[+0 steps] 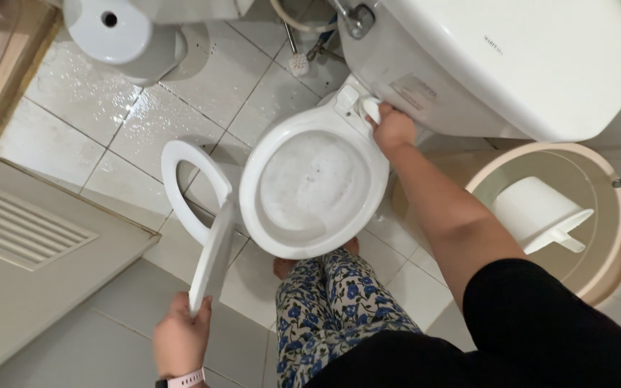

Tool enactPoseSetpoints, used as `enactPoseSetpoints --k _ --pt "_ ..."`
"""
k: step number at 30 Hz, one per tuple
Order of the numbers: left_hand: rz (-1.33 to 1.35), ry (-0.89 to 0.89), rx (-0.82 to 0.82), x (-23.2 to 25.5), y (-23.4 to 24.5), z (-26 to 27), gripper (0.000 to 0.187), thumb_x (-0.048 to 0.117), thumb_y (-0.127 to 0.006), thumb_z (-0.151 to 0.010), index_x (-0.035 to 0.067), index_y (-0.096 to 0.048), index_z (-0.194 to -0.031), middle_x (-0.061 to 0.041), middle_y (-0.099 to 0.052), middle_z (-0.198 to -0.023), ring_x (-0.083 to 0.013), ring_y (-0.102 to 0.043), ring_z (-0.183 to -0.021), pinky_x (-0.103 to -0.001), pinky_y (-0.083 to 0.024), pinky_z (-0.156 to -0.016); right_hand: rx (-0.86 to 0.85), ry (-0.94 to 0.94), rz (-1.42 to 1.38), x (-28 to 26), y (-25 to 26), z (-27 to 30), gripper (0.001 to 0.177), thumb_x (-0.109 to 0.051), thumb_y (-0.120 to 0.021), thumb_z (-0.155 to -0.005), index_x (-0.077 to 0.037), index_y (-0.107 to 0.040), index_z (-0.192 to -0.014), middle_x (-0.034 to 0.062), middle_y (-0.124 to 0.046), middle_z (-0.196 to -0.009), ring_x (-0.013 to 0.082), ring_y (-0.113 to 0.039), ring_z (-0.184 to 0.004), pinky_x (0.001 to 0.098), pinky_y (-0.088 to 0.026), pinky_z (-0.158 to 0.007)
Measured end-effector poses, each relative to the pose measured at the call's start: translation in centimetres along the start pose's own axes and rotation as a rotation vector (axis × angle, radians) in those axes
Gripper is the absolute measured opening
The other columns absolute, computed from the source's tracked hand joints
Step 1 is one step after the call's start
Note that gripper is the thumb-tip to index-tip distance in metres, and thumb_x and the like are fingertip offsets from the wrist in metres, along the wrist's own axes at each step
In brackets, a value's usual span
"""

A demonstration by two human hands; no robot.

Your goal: The person cleans a toilet by spraying the seat and bowl with a handheld sprayer, then wiping the seat and rim with a cloth. They rinse the cloth in a bucket and continue wiping the toilet components.

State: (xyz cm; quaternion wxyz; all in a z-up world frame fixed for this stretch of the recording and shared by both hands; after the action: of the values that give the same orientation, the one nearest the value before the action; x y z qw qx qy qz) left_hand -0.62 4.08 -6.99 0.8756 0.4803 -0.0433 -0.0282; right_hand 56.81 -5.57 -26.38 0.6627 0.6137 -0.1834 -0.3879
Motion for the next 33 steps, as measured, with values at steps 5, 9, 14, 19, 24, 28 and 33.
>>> enactPoseSetpoints --k 5,9,14,19,24,28,33 --pt "0.069 -0.034 0.043 0.3 -0.2 -0.5 0.032 0.039 -0.073 -0.088 0.009 -0.063 -0.094 -0.019 -0.067 -0.065 -0.0432 -0.067 -0.066 -0.052 -0.053 -0.057 0.185 0.128 -0.077 -2.9 1.2 -0.9 0.036 -0.037 -0.076 -0.092 -0.006 -0.067 -0.107 0.0203 -0.073 -0.095 0.0437 -0.069 -0.086 0.0553 -0.054 -0.072" --pt "0.06 -0.009 0.006 0.4 -0.2 -0.2 0.033 0.038 -0.073 -0.088 0.008 -0.063 -0.096 -0.02 -0.067 -0.064 -0.0432 -0.067 -0.065 -0.051 -0.053 -0.057 -0.058 0.074 0.031 -6.6 -2.5 -7.3 0.04 -0.04 -0.071 -0.095 -0.005 -0.063 -0.115 0.0218 -0.072 -0.099 0.0421 -0.068 -0.092 0.0537 -0.053 -0.077" --pt "0.083 -0.021 0.01 -0.1 0.0 -0.2 0.032 0.039 -0.072 -0.09 0.009 -0.064 -0.096 -0.019 -0.067 -0.065 -0.0425 -0.068 -0.066 -0.051 -0.053 -0.057 -0.208 0.323 0.131 -10.4 -2.3 -8.4 0.046 -0.041 -0.072 -0.096 -0.004 -0.063 -0.12 0.023 -0.071 -0.108 0.0429 -0.067 -0.098 0.0531 -0.052 -0.082" --pt "0.14 -0.033 0.01 -0.1 0.2 -0.8 0.028 0.037 -0.072 -0.086 0.011 -0.066 -0.095 -0.017 -0.069 -0.065 -0.0414 -0.068 -0.065 -0.05 -0.053 -0.056 -0.328 0.287 0.149 -11.0 -0.1 -7.5 0.052 -0.041 -0.078 -0.085 -0.009 -0.063 -0.123 0.0208 -0.071 -0.11 0.0407 -0.067 -0.102 0.0516 -0.051 -0.087" --pt "0.144 0.02 -0.006 -0.1 -0.5 -1.0 0.029 0.038 -0.073 -0.086 0.011 -0.066 -0.097 -0.017 -0.068 -0.064 -0.0408 -0.068 -0.064 -0.05 -0.053 -0.056 -0.309 0.218 0.111 -16.1 -5.4 -9.8 0.051 -0.038 -0.078 -0.087 -0.006 -0.06 -0.124 0.0196 -0.071 -0.113 0.0399 -0.067 -0.107 0.05 -0.052 -0.088" --pt "0.142 0.007 -0.017 -0.2 -0.7 -1.4 0.031 0.037 -0.073 -0.088 0.009 -0.065 -0.095 -0.018 -0.068 -0.066 -0.0409 -0.068 -0.066 -0.049 -0.053 -0.056 -0.244 0.205 -0.071 -18.9 -8.4 -4.9 0.059 -0.041 -0.076 -0.087 -0.005 -0.054 -0.127 0.0231 -0.07 -0.105 0.042 -0.067 -0.098 0.0502 -0.052 -0.083" --pt "0.178 -0.027 0.024 -0.4 0.2 -1.1 0.029 0.035 -0.073 -0.086 0.011 -0.066 -0.099 -0.018 -0.068 -0.068 -0.0422 -0.068 -0.066 -0.051 -0.053 -0.056 -0.156 0.067 -0.059 -12.4 -5.6 -4.2 0.044 -0.041 -0.072 -0.099 -0.004 -0.059 -0.119 0.0219 -0.073 -0.101 0.0428 -0.07 -0.092 0.0511 -0.055 -0.082"
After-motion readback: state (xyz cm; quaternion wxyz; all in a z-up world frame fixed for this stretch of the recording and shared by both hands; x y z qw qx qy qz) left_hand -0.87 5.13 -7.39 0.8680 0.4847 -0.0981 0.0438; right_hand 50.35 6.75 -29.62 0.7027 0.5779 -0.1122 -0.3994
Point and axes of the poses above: each hand's wrist, its own z-axis away from the middle knuckle, its own y-axis out of the back of the hand, x = y × z, the point moved 7 cm from there along -z, towards the middle knuckle
